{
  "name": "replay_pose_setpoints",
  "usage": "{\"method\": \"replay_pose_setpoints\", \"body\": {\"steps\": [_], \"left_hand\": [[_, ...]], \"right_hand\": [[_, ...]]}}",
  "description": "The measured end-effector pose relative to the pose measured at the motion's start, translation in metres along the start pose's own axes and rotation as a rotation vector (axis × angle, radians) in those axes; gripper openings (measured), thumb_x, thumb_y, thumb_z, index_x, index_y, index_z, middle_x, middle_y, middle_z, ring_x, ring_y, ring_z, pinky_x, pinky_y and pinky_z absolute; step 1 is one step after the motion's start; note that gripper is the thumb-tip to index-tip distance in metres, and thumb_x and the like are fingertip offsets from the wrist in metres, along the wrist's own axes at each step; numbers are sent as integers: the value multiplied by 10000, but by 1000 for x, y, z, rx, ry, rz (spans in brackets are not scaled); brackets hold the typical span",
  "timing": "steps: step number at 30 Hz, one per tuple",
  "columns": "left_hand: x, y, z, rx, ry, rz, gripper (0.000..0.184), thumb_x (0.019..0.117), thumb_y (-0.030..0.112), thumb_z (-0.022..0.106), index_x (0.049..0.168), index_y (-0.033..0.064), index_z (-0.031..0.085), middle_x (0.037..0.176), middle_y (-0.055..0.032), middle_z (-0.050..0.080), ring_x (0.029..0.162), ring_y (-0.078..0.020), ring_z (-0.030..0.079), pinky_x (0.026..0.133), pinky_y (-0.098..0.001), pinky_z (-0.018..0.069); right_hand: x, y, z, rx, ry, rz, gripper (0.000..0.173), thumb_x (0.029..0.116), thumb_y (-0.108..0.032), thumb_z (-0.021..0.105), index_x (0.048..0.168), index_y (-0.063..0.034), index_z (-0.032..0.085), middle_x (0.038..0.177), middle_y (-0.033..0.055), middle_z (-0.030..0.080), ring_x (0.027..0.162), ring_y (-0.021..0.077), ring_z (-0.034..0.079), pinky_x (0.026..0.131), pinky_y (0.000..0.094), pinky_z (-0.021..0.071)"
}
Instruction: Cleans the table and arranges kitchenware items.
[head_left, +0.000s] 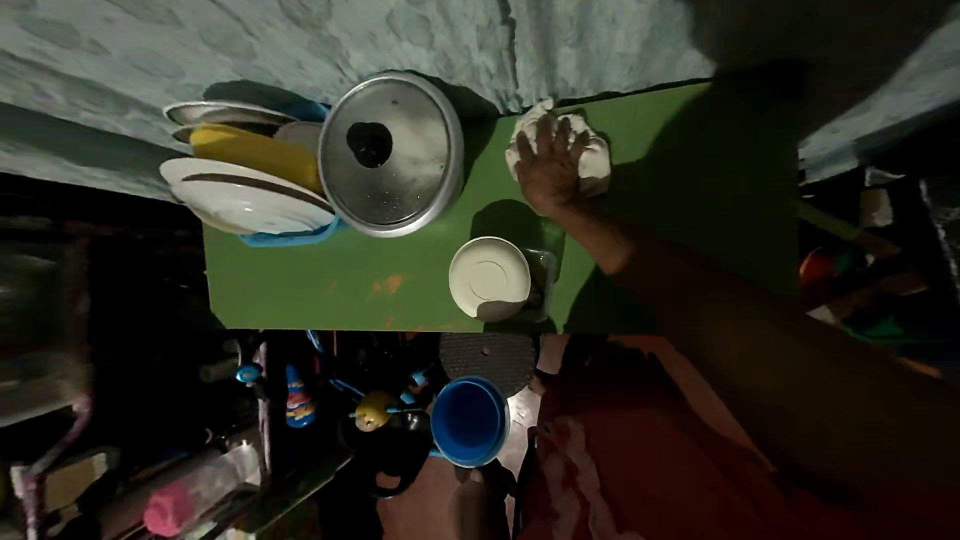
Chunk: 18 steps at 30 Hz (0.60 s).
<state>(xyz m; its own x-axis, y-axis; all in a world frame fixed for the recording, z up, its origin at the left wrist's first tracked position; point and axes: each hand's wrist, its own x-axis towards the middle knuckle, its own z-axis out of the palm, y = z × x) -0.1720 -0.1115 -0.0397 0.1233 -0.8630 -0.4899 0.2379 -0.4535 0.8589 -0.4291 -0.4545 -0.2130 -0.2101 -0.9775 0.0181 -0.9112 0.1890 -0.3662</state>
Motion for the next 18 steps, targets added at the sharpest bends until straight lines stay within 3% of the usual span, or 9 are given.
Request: {"method": "replay_pose_setpoints", "body": {"steps": [3, 5, 8, 11, 14, 16, 18], "left_hand": [[-2, -2, -2, 14, 45, -27, 302, 952, 530, 628, 905, 258, 751, 745, 73, 702, 657, -39, 666, 652, -221, 568], [-3, -7, -7, 42, 42, -34, 326, 969, 524, 606, 880, 246, 751, 742, 65, 699, 665, -52, 665, 664, -232, 566], [1, -6, -4, 76, 5, -23, 334, 979, 516, 593, 886, 241, 758, 750, 58, 710, 670, -56, 675, 664, -233, 574], [10, 0, 1, 121, -94, -7, 365, 975, 553, 574, 917, 245, 760, 751, 58, 708, 665, -59, 671, 667, -239, 577], [29, 9, 14, 156, -228, 12, 385, 988, 563, 540, 934, 258, 769, 776, 67, 718, 690, -48, 678, 674, -235, 576], [46, 16, 29, 160, -331, 12, 373, 991, 555, 540, 1011, 259, 766, 817, 51, 727, 710, -64, 686, 689, -254, 585], [66, 20, 50, 145, -442, -1, 376, 997, 553, 543, 1067, 237, 735, 856, 34, 711, 728, -80, 671, 690, -264, 579]], "right_hand": [[11, -31, 14, 17, -68, -132, 559, 1081, -411, 395, 1590, -181, 396, 1664, 252, 241, 1526, 547, 136, 1121, 840, 41], [14, -42, 18, 47, -119, -234, 534, 1066, -443, 427, 1554, -228, 459, 1674, 210, 249, 1536, 522, 134, 1121, 842, 21], [8, -33, 13, 101, -134, -421, 452, 1049, -426, 497, 1479, -300, 554, 1628, 147, 383, 1524, 480, 234, 1145, 811, 60], [-11, 1, -6, 121, -234, -587, 404, 1066, -289, 496, 1457, -358, 570, 1630, 116, 391, 1523, 446, 268, 1191, 759, 85], [-44, 52, -22, 147, -230, -595, 569, 954, -119, 658, 1464, -356, 569, 1639, 91, 384, 1532, 437, 253, 1211, 734, 60], [-65, 87, -40, 100, -246, -481, 512, 1016, -305, 593, 1517, -367, 508, 1678, 42, 318, 1562, 392, 196, 1233, 694, 44], [-79, 125, -55, 70, -114, -387, 445, 1048, -324, 524, 1490, -274, 544, 1642, 101, 374, 1529, 420, 263, 1213, 705, 144]]}}
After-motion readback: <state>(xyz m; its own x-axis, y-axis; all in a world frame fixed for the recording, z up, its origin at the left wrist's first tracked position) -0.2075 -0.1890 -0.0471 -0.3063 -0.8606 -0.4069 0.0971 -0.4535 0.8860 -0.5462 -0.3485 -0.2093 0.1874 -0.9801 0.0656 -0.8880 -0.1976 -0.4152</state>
